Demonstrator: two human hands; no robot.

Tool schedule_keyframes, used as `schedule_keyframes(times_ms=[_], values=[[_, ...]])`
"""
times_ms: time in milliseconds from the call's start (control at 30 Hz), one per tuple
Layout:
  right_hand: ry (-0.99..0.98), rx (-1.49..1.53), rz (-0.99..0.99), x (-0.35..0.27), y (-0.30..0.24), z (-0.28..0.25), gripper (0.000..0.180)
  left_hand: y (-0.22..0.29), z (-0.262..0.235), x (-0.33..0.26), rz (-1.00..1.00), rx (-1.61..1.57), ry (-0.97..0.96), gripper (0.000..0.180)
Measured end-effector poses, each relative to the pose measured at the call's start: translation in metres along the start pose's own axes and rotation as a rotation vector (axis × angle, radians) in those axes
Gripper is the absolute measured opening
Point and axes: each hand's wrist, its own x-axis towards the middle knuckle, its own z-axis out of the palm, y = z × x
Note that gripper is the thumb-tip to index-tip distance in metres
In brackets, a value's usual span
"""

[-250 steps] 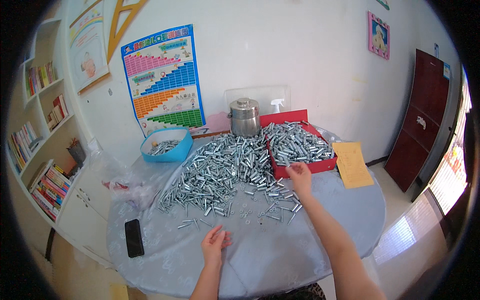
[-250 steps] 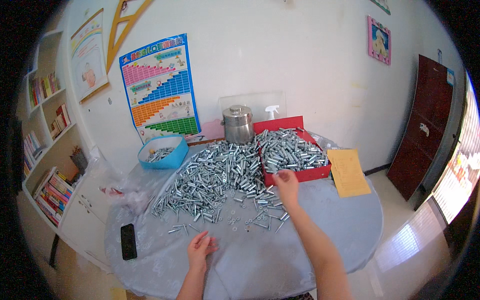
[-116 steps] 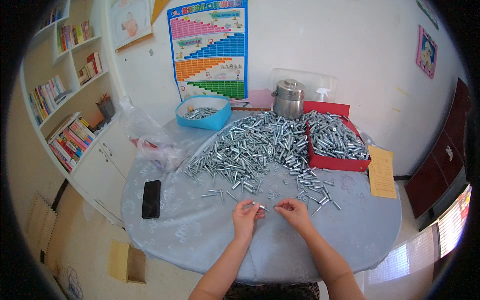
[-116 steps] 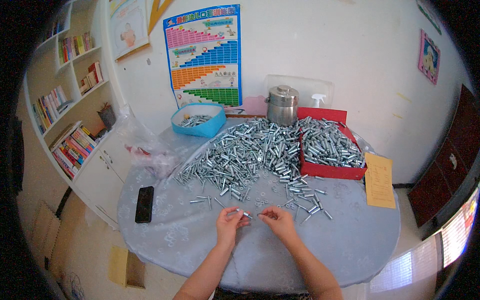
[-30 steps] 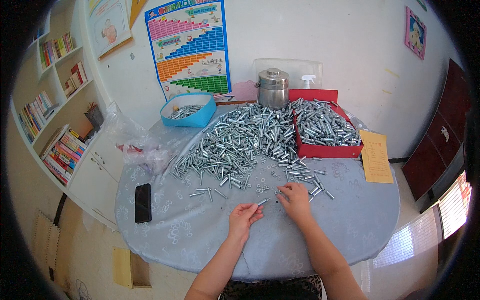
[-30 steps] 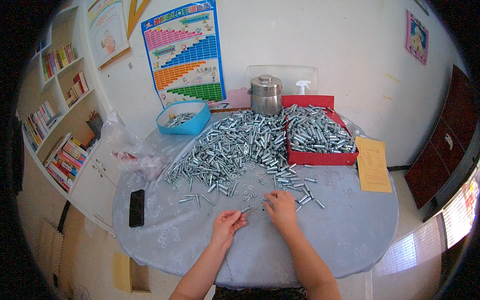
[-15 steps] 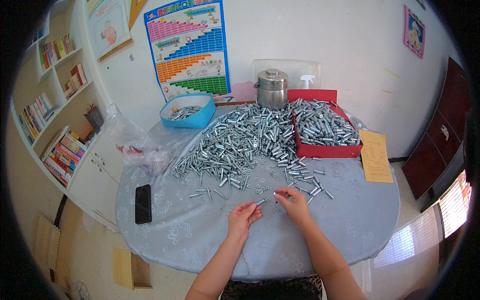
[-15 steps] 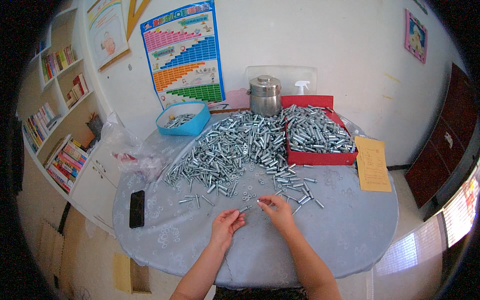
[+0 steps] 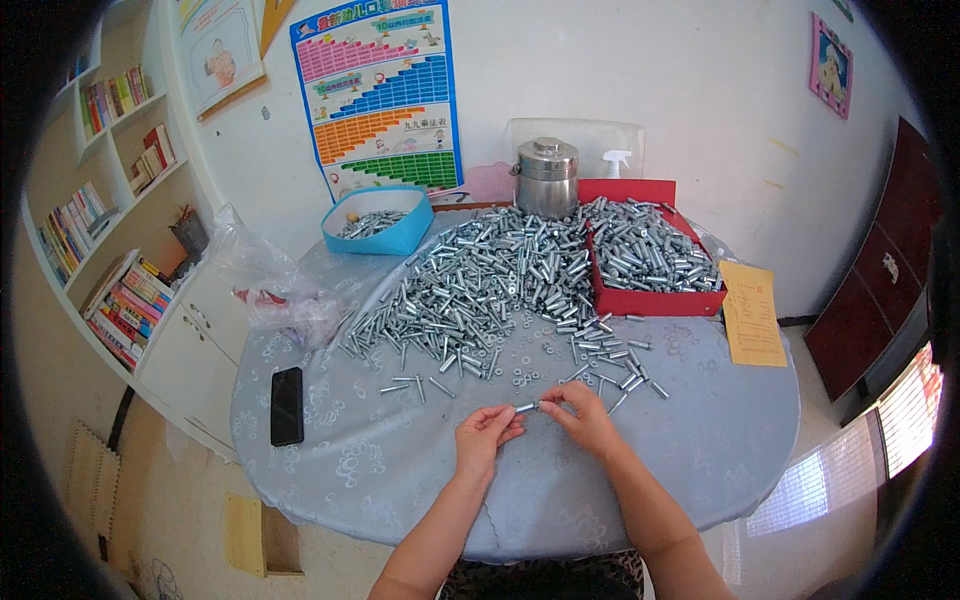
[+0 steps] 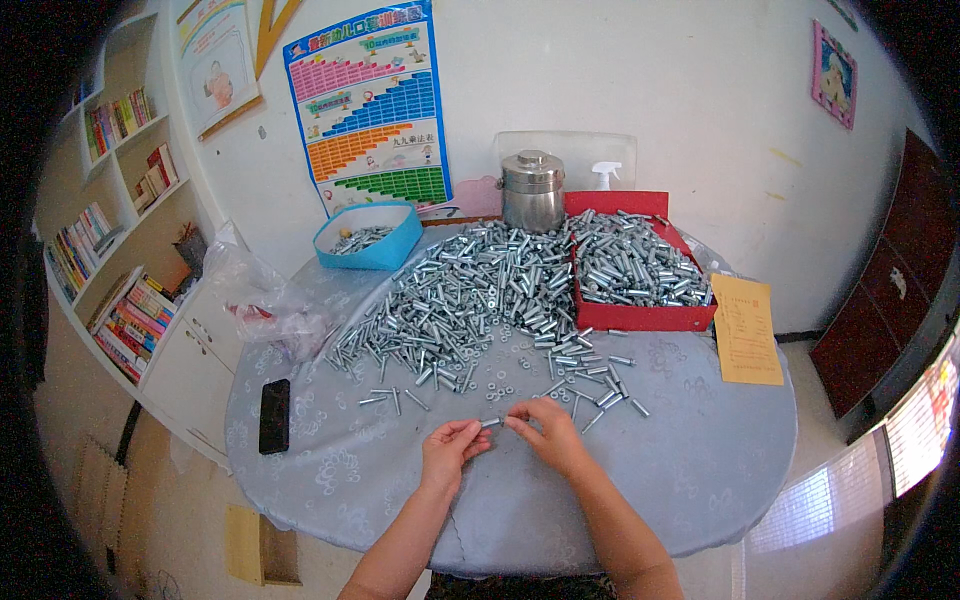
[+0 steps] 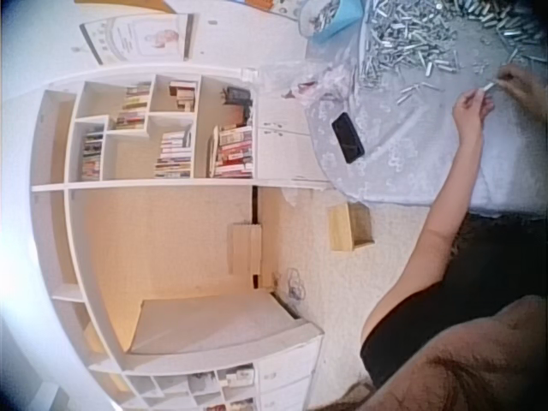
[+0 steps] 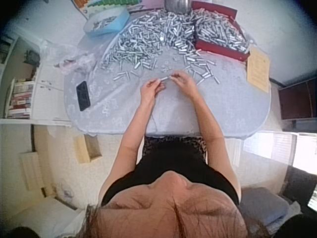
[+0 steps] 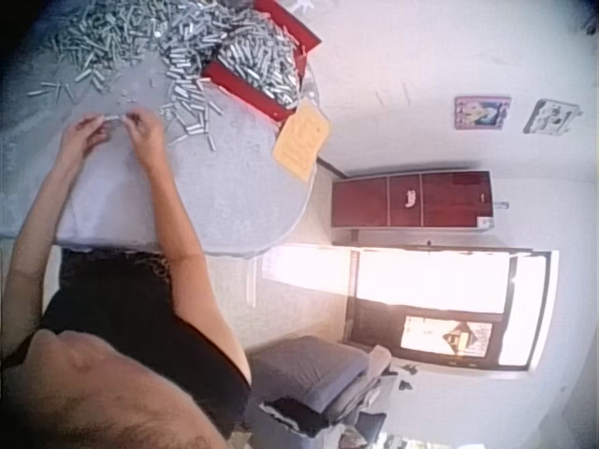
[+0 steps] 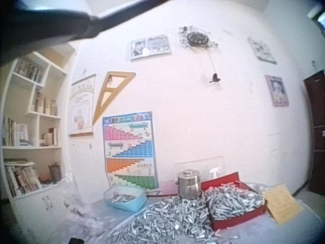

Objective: The person sits at a table covered with a large pile of metal bolts and washers. They repeatedly pick up a bolt and a washer, thread the washer onto the bolt, and place the assembled unit into a red box. The process is continuous and repetitive throughout the clip.

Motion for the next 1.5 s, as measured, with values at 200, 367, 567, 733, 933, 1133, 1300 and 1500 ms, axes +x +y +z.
schedule_keyframes(times_ms=[200, 367, 567, 733, 933, 1133, 1300, 1500], values=[[-0.109, -0.061, 0.285, -0.004, 0.022, 0.001, 0.020, -0.001, 0.009, -0.005, 0.104, 0.054, -0.070, 0.011], [0.116, 0.361, 0.205, -0.002, 0.006, 0.014, 0.026, -0.002, 0.003, 0.000, 0.042, 0.021, -0.008, 0.011], [-0.141, 0.236, 0.443, -0.005, 0.010, 0.006, 0.028, -0.003, 0.005, -0.002, 0.093, 0.047, -0.015, 0.011], [0.017, 0.298, 0.319, -0.005, 0.012, 0.012, 0.030, -0.003, 0.004, -0.001, 0.077, 0.031, -0.001, 0.012], [-0.048, 0.318, 0.333, -0.004, 0.001, 0.010, 0.029, -0.002, 0.001, 0.001, 0.076, 0.009, 0.040, 0.013], [-0.020, 0.366, 0.327, -0.007, 0.019, 0.016, 0.031, -0.002, 0.002, 0.001, 0.085, -0.016, 0.035, 0.014], [-0.034, 0.399, 0.330, -0.007, 0.019, 0.016, 0.032, -0.003, 0.001, 0.002, 0.100, -0.018, 0.033, 0.014], [-0.060, 0.427, 0.346, -0.007, 0.025, 0.012, 0.032, -0.003, 0.004, 0.000, 0.111, -0.005, 0.009, 0.013]])
